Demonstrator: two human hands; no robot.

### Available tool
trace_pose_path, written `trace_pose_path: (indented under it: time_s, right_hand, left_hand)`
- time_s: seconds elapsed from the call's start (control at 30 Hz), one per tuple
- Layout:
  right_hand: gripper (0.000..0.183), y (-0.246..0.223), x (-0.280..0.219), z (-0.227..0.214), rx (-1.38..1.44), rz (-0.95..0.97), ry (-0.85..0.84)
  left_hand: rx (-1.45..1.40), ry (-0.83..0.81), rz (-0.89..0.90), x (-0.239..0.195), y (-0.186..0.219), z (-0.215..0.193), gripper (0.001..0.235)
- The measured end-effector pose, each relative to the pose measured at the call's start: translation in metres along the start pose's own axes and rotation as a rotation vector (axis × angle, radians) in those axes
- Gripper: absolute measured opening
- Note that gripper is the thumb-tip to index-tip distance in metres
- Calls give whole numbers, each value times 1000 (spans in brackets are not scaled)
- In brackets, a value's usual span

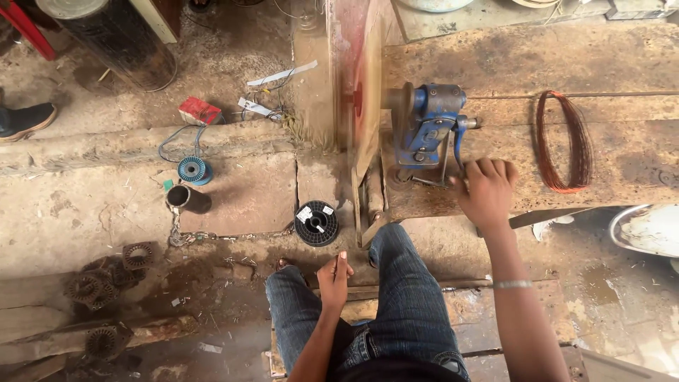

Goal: Manually winding copper wire onto a component using a mechanical winding machine.

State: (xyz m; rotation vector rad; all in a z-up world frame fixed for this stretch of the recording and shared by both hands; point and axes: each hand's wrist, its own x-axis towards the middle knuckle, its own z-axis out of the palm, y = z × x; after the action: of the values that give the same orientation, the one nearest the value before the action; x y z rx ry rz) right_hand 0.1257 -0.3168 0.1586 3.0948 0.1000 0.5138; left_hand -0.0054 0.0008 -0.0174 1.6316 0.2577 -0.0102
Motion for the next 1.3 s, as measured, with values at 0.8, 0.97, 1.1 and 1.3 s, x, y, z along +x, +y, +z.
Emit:
trace_pose_path:
  time_s: [0.8,0.97,1.1,1.3]
  right_hand:
    - [61,58,173,26,-55,-19,367]
    - [81,39,151,49,-186,39,-27]
    - [101,20,102,51,-104,64,-128]
    - [46,0,26,9,-44,-13,-13]
  left_hand:
    - [-44,-53,8,-1,4,-1,49]
    - [-50,-30,15,0,4,-1,48]
    - [-19,-45,-10,-2,4,-2,49]
    - [-45,-47,20,-2,12,-4,47]
